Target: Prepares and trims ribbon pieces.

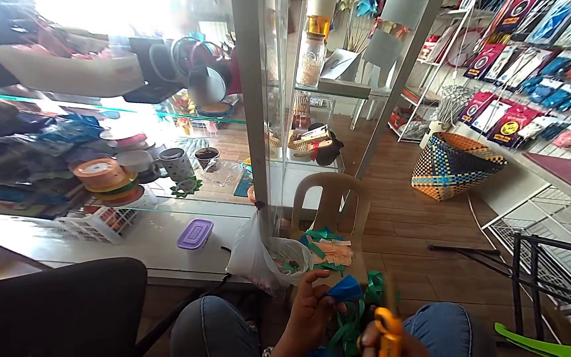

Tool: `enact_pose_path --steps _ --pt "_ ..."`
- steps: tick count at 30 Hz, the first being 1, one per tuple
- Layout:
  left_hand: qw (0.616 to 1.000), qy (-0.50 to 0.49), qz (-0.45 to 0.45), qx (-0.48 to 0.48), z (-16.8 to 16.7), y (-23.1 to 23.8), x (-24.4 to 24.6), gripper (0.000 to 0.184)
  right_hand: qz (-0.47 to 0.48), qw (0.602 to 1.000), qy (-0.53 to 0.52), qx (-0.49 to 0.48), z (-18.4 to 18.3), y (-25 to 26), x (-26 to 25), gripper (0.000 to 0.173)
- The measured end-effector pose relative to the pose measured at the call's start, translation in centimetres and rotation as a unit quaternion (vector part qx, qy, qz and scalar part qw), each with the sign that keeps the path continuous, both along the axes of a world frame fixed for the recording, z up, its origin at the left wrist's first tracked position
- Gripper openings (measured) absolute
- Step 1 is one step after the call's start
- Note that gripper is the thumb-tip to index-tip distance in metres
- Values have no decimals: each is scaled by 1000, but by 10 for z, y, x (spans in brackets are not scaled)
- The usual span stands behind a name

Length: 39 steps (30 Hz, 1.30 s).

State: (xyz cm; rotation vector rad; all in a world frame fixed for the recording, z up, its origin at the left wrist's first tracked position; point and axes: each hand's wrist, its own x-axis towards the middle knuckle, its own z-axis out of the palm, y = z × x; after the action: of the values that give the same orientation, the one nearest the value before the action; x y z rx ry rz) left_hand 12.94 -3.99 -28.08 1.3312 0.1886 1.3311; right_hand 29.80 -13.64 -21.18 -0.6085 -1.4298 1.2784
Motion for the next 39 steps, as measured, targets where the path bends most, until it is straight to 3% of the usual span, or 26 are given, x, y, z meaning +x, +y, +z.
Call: enact_pose_path --steps 3,6,7,9,12,14,16,18,20,21,23,24,25,26,27,28,33,39 --pt "998 2 12 -54 -5 -2 4 39 -83 993 -13 80 21 18 19 31" --pt "985 25 -7 -173 3 2 1 38 -126 971 -198 -39 8 69 54 38" --pt "972 38 -15 -233 5 2 0 38 -116 939 -300 -117 -3 91 63 41" --pt "942 79 -22 -326 11 2 0 31 -90 832 -488 -247 -41 136 66 42" --pt "920 111 -23 -376 11 4 0 20 -62 690 -654 -303 -115 169 60 41" --pt "919 120 -14 -375 9 6 -2 17 -61 643 -697 -312 -149 171 58 41" --pt "918 129 7 -374 8 7 -3 18 -70 628 -708 -317 -170 171 58 49" --pt "920 139 27 -365 7 6 -2 19 -87 639 -695 -317 -172 172 57 63" --pt "922 147 45 -355 7 5 -1 20 -128 687 -653 -292 -148 173 50 54" --pt "924 148 52 -350 8 6 -1 19 -161 742 -595 -265 -130 170 44 47" --pt "925 149 58 -345 8 6 -1 19 -192 890 -363 -199 -95 154 30 40" --pt "924 152 57 -345 8 6 -1 20 -152 945 -222 -185 -80 143 23 46" --pt "924 155 54 -345 8 6 -1 20 -95 974 -110 -175 -69 133 15 62" --pt "925 158 49 -343 9 5 0 20 -49 984 -45 -163 -62 124 8 82" --pt "926 159 43 -339 9 5 1 20 -25 987 -15 -157 -56 116 1 91" --pt "928 160 40 -334 9 4 3 19 -20 986 1 -163 -52 109 -6 89" --pt "939 208 42 -272 6 1 4 15 -69 974 18 -216 -40 99 -25 45" --pt "932 252 -21 -259 7 2 2 21 -104 964 35 -242 -34 104 -21 26"
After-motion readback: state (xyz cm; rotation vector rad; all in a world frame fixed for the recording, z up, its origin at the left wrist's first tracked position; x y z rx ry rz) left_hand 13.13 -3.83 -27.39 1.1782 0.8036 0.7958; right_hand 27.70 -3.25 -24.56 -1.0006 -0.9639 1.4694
